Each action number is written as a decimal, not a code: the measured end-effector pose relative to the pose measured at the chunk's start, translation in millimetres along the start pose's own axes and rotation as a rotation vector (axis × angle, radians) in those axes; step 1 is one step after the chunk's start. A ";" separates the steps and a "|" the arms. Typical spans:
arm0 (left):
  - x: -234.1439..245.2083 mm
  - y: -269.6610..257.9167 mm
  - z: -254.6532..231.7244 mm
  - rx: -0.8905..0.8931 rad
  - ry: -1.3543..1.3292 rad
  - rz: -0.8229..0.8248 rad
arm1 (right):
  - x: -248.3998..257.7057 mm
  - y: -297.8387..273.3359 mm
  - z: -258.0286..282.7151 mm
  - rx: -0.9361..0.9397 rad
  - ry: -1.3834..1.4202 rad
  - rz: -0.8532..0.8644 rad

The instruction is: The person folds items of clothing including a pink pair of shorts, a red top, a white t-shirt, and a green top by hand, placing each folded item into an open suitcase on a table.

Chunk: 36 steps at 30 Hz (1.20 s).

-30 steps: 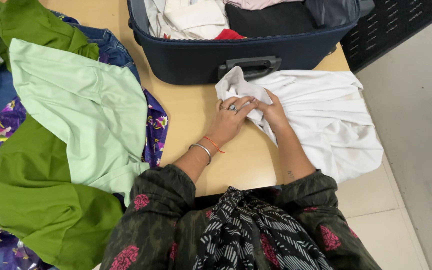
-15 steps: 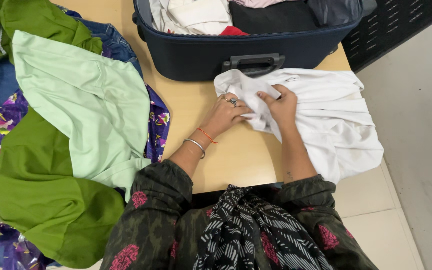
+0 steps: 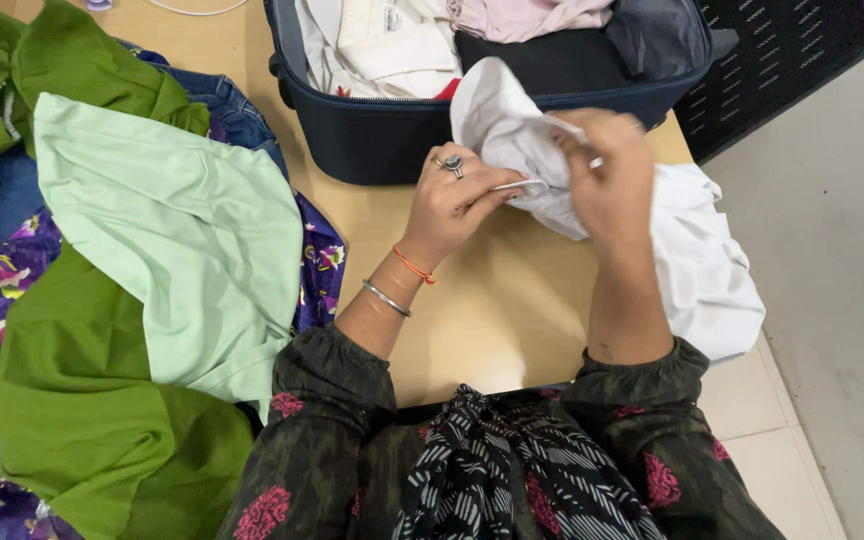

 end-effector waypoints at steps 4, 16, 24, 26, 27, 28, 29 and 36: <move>-9.3 -5.4 18.4 0.056 0.023 0.011 | -69.3 -36.9 -42.4 -0.390 0.381 0.174; -14.9 -18.1 40.8 0.167 0.011 0.011 | -82.2 -68.6 -58.0 -0.456 0.768 0.174; -24.7 -18.5 45.0 0.205 0.183 0.085 | -80.8 -77.3 -65.7 -0.612 0.886 0.033; -26.3 -16.2 41.8 0.173 0.167 0.052 | -60.4 -72.7 -46.6 -0.403 0.501 0.091; -24.9 -13.9 37.2 0.142 0.154 0.017 | -53.1 -75.3 -42.9 -0.403 0.503 0.091; -26.7 -11.3 34.0 0.142 0.155 0.018 | -35.8 -73.2 -24.6 -0.190 0.125 0.092; -25.0 -6.1 28.7 0.128 0.146 -0.023 | -25.9 -75.0 -4.0 0.028 -0.251 0.088; -44.6 35.5 -14.4 0.046 0.177 -0.091 | 47.0 -134.5 -49.3 -0.376 -0.586 0.077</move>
Point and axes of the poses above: each hand's wrist, its own y-axis towards the middle knuckle, its own x-axis out of the back of the hand, z = x × y, the point moved 9 cm from there along y, towards the middle knuckle, and after that the axes turned 2 degrees about x, right-handed, at the moved point
